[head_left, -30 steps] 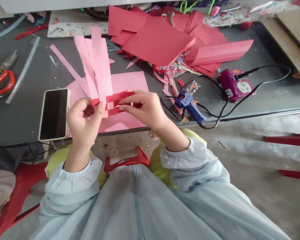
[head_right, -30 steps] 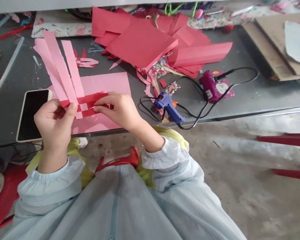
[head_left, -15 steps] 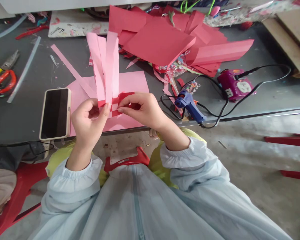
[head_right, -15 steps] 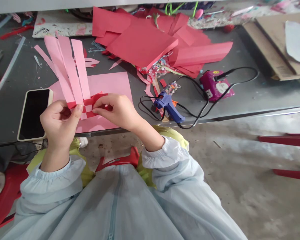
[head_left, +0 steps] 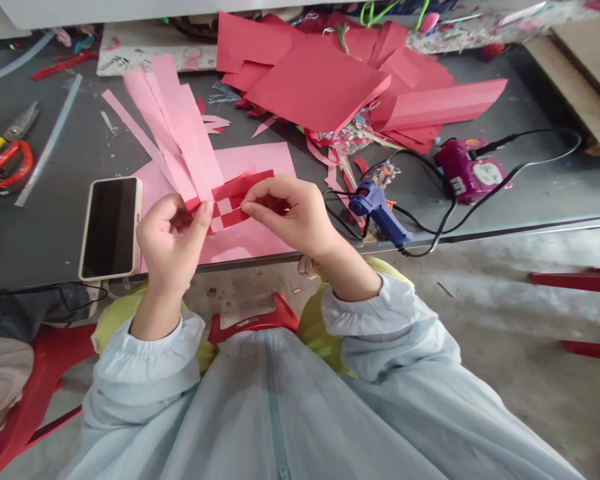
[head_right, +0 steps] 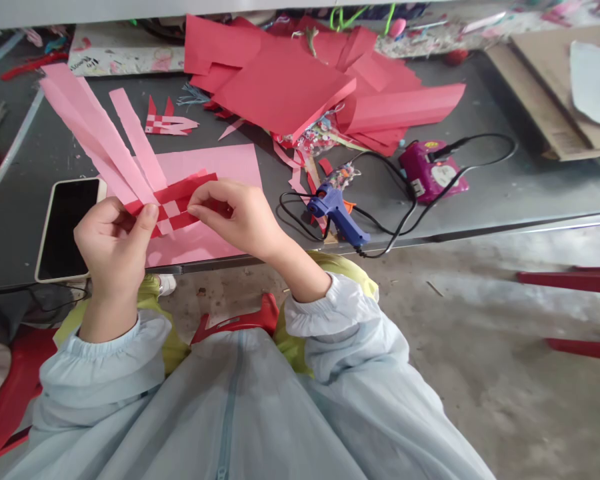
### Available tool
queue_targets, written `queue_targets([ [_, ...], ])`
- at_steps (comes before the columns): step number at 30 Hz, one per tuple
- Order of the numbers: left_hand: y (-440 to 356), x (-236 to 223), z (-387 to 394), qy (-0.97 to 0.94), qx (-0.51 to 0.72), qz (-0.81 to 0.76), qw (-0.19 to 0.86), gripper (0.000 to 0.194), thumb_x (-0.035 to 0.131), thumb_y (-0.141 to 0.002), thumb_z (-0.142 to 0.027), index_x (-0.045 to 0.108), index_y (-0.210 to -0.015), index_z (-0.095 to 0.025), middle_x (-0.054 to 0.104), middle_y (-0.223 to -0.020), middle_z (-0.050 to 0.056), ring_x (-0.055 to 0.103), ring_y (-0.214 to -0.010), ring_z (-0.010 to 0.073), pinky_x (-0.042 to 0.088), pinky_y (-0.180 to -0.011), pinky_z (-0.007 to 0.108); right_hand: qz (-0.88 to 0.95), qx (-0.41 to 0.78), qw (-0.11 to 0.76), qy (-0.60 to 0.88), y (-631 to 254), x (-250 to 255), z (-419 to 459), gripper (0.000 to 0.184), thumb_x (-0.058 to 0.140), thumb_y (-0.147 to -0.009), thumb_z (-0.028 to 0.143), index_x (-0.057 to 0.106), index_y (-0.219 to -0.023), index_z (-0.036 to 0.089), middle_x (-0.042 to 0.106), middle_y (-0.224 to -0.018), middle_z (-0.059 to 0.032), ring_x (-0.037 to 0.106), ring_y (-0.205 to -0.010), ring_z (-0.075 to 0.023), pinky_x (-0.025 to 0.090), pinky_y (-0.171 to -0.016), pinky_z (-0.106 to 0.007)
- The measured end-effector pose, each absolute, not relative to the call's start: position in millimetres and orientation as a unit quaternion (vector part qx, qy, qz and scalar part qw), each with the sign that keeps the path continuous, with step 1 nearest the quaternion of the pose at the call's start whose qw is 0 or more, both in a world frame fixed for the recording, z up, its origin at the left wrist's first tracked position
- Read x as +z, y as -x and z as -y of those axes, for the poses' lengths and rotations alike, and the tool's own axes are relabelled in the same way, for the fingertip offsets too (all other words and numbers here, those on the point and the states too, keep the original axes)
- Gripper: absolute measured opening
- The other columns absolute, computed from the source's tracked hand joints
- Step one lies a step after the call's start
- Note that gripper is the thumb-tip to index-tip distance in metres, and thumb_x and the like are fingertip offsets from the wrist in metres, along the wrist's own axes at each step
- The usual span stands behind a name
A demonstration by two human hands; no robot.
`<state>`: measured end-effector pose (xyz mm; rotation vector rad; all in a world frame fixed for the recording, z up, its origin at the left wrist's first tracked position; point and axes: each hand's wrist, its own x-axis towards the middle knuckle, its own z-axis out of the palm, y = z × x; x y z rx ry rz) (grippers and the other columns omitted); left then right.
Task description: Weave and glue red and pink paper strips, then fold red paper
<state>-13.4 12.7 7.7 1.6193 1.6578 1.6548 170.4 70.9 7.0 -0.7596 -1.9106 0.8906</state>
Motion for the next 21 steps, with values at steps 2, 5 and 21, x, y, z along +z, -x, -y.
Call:
queue_targets([
  [2, 16, 6, -13, -0.554, 0.580, -0.579, 0.148, 0.029, 0.074, -0.082, -0.044, 0.064, -0.067, -0.022, 0.058, -0.058, -0.004, 0.051, -0.053, 0.0104, 0.039, -0.048, 0.026, 0.774, 0.347, 0.435, 0.303, -172, 8, -73, 0.010, 0.064, -0.088, 0.024, 0.066, -0.081, 0.017, 0.068, -0.080, -0.0005, 0.052, -0.066, -0.0091, 0.041, -0.062, -0.025],
  [5, 19, 6, -13, -0.544, 0.586, -0.582, 0.148, 0.027, 0.074, -0.082, -0.045, 0.065, -0.070, -0.022, 0.060, -0.062, -0.003, 0.054, -0.057, 0.0114, 0.042, -0.052, 0.027, 0.768, 0.339, 0.449, 0.306, -176, 8, -76, 0.009, 0.062, -0.088, 0.022, 0.063, -0.081, 0.018, 0.065, -0.077, 0.0011, 0.049, -0.061, -0.0075, 0.040, -0.059, -0.025],
  [21, 33, 1, -19, -0.517, 0.603, -0.590, 0.144, 0.027, 0.077, -0.078, -0.049, 0.065, -0.070, -0.026, 0.060, -0.061, -0.003, 0.055, -0.056, 0.0141, 0.043, -0.049, 0.034, 0.681, 0.364, 0.479, 0.417, -193, 5, -89, 0.023, 0.064, -0.089, 0.039, 0.057, -0.076, 0.021, 0.054, -0.068, 0.0015, 0.048, -0.061, -0.0096, 0.041, -0.059, -0.027],
])
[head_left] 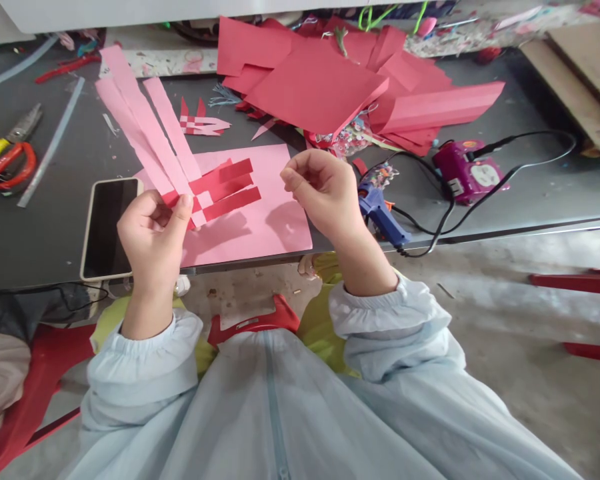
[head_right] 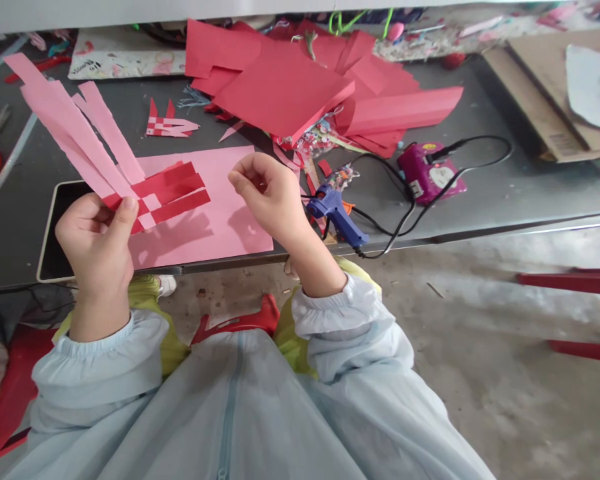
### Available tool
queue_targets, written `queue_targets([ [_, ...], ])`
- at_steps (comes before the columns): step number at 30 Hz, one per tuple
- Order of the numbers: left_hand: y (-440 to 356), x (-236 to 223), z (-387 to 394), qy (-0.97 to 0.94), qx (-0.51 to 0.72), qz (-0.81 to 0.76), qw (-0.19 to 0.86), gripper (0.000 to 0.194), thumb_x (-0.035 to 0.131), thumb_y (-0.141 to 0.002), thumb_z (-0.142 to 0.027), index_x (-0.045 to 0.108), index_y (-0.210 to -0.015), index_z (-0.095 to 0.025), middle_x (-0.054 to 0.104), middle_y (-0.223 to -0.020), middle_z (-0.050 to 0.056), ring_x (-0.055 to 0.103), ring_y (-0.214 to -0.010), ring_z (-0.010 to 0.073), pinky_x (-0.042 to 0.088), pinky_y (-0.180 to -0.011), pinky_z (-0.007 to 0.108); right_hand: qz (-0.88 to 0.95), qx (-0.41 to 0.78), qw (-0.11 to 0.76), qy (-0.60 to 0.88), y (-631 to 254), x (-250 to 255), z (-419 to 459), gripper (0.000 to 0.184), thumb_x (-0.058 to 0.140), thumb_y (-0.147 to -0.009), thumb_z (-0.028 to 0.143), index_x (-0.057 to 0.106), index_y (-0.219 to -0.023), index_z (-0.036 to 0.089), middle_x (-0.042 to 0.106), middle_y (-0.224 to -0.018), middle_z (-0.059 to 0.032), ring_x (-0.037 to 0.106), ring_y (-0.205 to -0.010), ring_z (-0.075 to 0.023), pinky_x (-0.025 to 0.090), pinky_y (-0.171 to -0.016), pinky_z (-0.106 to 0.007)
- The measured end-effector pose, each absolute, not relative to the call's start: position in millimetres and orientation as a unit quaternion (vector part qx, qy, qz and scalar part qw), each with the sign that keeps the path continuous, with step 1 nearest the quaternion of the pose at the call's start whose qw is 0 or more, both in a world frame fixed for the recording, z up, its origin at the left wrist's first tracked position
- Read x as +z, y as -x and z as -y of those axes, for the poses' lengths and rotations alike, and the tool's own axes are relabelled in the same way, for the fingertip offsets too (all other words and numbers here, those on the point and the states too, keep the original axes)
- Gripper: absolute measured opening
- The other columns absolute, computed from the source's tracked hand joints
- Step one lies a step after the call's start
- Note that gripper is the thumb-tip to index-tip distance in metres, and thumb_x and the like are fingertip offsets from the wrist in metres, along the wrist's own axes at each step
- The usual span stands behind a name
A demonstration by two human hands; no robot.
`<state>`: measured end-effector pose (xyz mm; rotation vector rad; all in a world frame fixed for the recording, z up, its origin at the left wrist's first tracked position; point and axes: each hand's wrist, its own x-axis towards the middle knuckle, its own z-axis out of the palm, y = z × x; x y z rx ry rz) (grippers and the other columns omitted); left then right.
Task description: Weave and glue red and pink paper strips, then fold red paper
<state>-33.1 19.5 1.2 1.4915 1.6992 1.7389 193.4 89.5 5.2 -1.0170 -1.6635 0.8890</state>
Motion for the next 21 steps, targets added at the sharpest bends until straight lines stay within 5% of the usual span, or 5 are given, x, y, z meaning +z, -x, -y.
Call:
queue_targets([
  [11, 31, 6, -17, -0.519, 0.602, -0.582, 0.172, 0.024, 0.079, -0.076, -0.047, 0.068, -0.071, -0.025, 0.062, -0.063, -0.003, 0.054, -0.058, 0.0122, 0.043, -0.051, 0.031, 0.651, 0.455, 0.460, 0.397, -188, 7, -90, 0.020, 0.071, -0.079, 0.036, 0.064, -0.075, 0.018, 0.062, -0.069, 0.0000, 0.052, -0.061, -0.0090, 0.046, -0.059, -0.027],
  [17, 32, 6, -16, -0.527, 0.607, -0.569, 0.174, 0.022, 0.081, -0.075, -0.045, 0.070, -0.071, -0.026, 0.060, -0.062, -0.003, 0.051, -0.057, 0.0126, 0.040, -0.050, 0.030, 0.659, 0.508, 0.402, 0.382, -182, 1, -92, 0.023, 0.071, -0.078, 0.031, 0.072, -0.092, 0.014, 0.061, -0.064, 0.0011, 0.051, -0.057, -0.0091, 0.042, -0.053, -0.025],
  [21, 32, 7, -14, -0.542, 0.600, -0.562, 0.175, 0.021, 0.080, -0.075, -0.044, 0.071, -0.071, -0.026, 0.058, -0.059, -0.003, 0.049, -0.056, 0.0125, 0.038, -0.051, 0.030, 0.690, 0.499, 0.375, 0.365, -181, 2, -93, 0.014, 0.069, -0.079, 0.028, 0.069, -0.077, 0.014, 0.057, -0.060, 0.0021, 0.046, -0.053, -0.0079, 0.040, -0.053, -0.025],
])
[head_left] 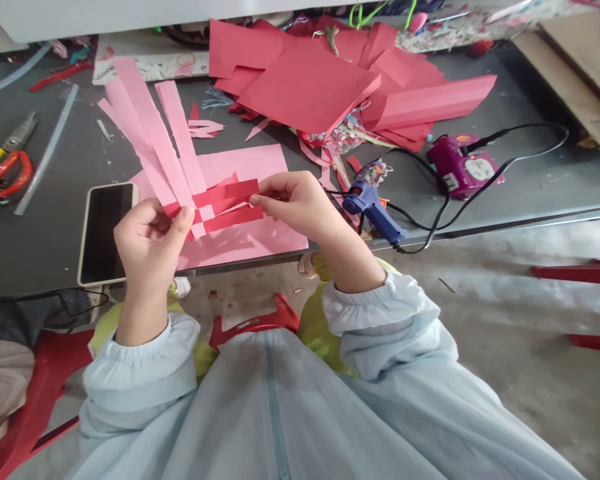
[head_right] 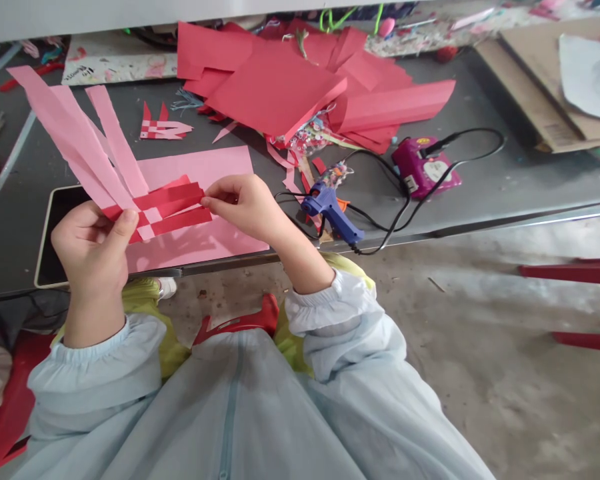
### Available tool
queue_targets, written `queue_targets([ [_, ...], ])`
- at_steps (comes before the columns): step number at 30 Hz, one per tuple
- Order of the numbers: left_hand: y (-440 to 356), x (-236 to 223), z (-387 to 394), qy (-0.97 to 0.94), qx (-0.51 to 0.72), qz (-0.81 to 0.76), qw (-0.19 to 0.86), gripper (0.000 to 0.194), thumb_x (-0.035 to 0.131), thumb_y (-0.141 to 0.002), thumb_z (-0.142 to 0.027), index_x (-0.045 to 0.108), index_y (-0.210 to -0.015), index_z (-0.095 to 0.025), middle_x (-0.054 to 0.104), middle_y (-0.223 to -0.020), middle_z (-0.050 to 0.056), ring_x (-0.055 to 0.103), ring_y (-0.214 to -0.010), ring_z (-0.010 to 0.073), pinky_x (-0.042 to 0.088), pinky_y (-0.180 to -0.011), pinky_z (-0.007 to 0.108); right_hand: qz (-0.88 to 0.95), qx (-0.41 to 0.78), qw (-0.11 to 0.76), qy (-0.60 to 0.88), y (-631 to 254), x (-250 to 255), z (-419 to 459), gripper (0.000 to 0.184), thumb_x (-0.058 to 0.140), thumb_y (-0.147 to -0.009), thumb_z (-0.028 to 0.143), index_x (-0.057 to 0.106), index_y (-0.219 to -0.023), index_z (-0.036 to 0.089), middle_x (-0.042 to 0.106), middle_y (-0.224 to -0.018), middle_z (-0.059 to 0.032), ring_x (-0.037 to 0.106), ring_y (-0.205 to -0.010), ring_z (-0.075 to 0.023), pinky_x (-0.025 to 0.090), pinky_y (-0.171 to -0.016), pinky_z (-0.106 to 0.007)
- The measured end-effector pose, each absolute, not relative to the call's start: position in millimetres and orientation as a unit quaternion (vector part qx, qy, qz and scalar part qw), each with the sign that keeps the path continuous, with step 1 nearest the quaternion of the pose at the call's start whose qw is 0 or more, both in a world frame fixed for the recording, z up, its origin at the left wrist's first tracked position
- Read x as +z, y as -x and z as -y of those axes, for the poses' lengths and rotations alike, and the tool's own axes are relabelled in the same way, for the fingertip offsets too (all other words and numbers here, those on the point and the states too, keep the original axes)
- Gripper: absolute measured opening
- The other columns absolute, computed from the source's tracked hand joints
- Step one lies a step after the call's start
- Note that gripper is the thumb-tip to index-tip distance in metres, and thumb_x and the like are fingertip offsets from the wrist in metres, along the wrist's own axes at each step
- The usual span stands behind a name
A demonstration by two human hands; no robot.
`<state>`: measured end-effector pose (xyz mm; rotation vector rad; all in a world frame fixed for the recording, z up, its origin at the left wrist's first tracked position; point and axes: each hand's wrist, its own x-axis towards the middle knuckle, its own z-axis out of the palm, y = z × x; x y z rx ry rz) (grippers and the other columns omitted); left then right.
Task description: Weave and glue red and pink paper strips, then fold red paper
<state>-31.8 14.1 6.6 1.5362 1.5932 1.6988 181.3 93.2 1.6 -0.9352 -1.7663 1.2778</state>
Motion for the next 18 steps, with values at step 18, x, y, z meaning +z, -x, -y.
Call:
queue_targets([
  [18, 52, 9, -24, -0.422, 0.686, -0.551, 0.219, 0.031, 0.090, -0.061, -0.045, 0.069, -0.067, -0.023, 0.060, -0.057, -0.005, 0.053, -0.050, 0.0099, 0.052, -0.049, 0.035, 0.670, 0.368, 0.446, 0.466, -202, 5, -97, 0.013, 0.070, -0.076, 0.027, 0.069, -0.069, 0.016, 0.066, -0.061, -0.0005, 0.054, -0.052, -0.0100, 0.042, -0.053, -0.028],
])
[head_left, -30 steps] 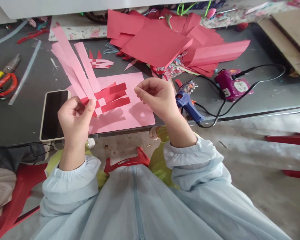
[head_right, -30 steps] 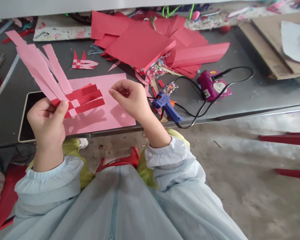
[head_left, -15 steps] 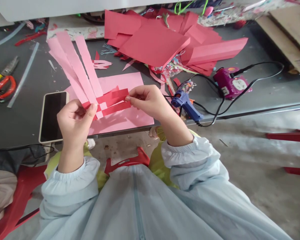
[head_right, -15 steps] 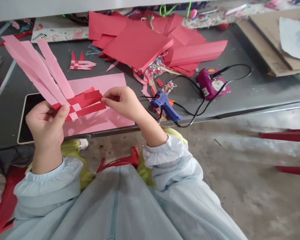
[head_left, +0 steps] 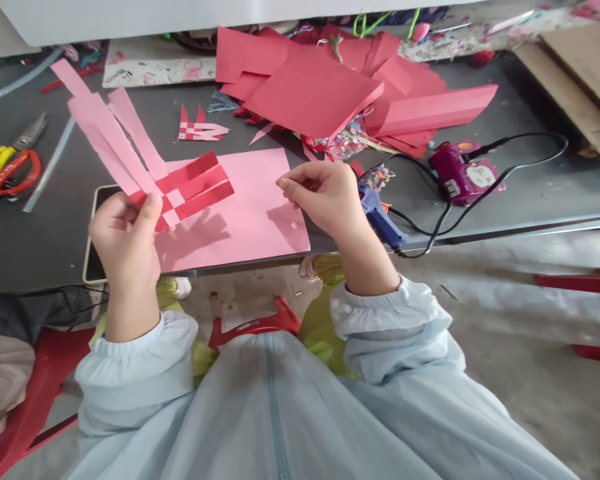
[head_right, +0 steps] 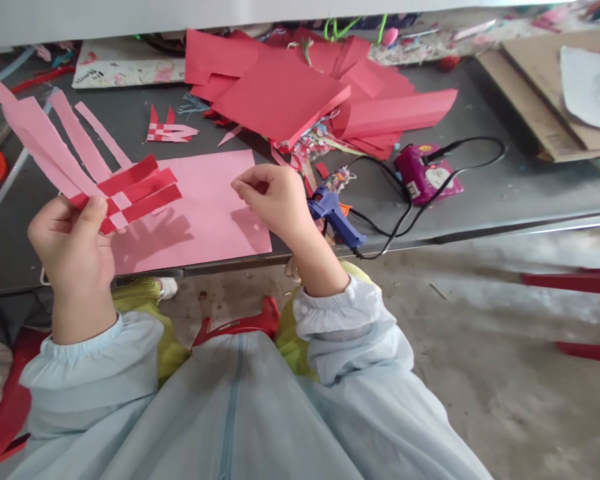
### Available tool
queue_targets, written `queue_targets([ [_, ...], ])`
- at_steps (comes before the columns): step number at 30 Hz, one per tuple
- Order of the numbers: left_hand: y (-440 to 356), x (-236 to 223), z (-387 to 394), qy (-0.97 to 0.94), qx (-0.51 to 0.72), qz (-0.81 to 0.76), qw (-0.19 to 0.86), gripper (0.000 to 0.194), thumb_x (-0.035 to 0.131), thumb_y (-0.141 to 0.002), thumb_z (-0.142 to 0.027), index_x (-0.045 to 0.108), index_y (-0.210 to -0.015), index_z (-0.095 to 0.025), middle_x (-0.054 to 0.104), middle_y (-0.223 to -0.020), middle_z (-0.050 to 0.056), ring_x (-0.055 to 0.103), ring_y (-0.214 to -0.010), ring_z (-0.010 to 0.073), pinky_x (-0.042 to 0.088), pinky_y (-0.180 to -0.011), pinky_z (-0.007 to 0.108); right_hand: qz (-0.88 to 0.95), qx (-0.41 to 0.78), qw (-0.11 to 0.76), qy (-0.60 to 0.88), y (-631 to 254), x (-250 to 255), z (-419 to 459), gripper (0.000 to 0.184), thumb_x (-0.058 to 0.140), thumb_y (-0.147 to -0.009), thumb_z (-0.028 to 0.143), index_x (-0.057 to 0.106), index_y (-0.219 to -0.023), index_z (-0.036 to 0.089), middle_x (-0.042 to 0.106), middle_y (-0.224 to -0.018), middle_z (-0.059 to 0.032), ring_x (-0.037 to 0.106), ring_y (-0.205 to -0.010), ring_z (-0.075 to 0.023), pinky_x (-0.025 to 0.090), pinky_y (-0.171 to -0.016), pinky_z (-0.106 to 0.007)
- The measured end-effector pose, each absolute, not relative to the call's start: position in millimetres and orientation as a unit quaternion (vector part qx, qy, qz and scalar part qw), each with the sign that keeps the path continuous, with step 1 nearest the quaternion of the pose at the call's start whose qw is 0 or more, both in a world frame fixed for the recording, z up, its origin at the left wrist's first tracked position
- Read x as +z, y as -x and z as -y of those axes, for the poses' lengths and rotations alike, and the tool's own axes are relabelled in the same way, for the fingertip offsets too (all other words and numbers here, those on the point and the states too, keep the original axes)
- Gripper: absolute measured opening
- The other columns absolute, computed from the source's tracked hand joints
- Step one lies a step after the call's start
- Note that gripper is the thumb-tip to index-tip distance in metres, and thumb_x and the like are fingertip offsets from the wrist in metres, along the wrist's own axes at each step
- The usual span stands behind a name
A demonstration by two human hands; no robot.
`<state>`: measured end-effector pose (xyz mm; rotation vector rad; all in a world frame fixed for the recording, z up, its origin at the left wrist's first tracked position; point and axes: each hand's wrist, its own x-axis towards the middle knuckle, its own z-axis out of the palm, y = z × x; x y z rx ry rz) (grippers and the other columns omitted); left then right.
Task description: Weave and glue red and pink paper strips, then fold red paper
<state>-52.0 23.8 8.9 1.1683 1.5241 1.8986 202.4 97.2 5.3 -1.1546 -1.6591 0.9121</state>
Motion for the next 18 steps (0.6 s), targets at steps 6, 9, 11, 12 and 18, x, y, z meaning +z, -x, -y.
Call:
queue_targets([
  [6, 60, 12, -27, -0.393, 0.700, -0.544, 0.245, 0.043, 0.091, -0.056, -0.053, 0.062, -0.066, -0.023, 0.057, -0.057, -0.006, 0.052, -0.047, 0.0082, 0.049, -0.043, 0.032, 0.671, 0.370, 0.447, 0.462, -201, 6, -91, 0.013, 0.070, -0.074, 0.028, 0.071, -0.068, 0.016, 0.068, -0.062, -0.0015, 0.055, -0.052, -0.0107, 0.042, -0.052, -0.028],
  [9, 63, 11, -28, -0.395, 0.687, -0.555, 0.252, 0.047, 0.090, -0.054, -0.058, 0.059, -0.066, -0.024, 0.057, -0.056, -0.006, 0.053, -0.049, 0.0090, 0.049, -0.044, 0.032, 0.672, 0.388, 0.435, 0.457, -197, 7, -88, 0.013, 0.071, -0.072, 0.027, 0.073, -0.068, 0.015, 0.070, -0.063, -0.0028, 0.056, -0.054, -0.0110, 0.043, -0.053, -0.028],
  [11, 64, 10, -28, -0.403, 0.681, -0.557, 0.251, 0.046, 0.089, -0.055, -0.058, 0.060, -0.067, -0.024, 0.057, -0.056, -0.006, 0.054, -0.049, 0.0098, 0.050, -0.045, 0.034, 0.663, 0.428, 0.428, 0.440, -194, 9, -84, 0.015, 0.072, -0.072, 0.029, 0.074, -0.069, 0.015, 0.070, -0.063, -0.0032, 0.056, -0.053, -0.0107, 0.045, -0.053, -0.027],
  [12, 64, 9, -27, -0.406, 0.681, -0.556, 0.251, 0.045, 0.089, -0.056, -0.057, 0.061, -0.067, -0.024, 0.057, -0.056, -0.006, 0.055, -0.049, 0.0103, 0.050, -0.045, 0.034, 0.657, 0.458, 0.423, 0.424, -192, 10, -83, 0.016, 0.073, -0.072, 0.030, 0.074, -0.071, 0.014, 0.069, -0.063, -0.0030, 0.056, -0.053, -0.0103, 0.046, -0.052, -0.027],
  [18, 60, 8, -21, -0.435, 0.669, -0.547, 0.252, 0.042, 0.091, -0.056, -0.053, 0.063, -0.064, -0.023, 0.058, -0.056, -0.004, 0.056, -0.053, 0.0115, 0.055, -0.056, 0.038, 0.600, 0.567, 0.439, 0.354, -181, 10, -80, 0.032, 0.079, -0.072, 0.045, 0.073, -0.076, 0.014, 0.066, -0.064, -0.0008, 0.055, -0.054, -0.0083, 0.049, -0.052, -0.024],
])
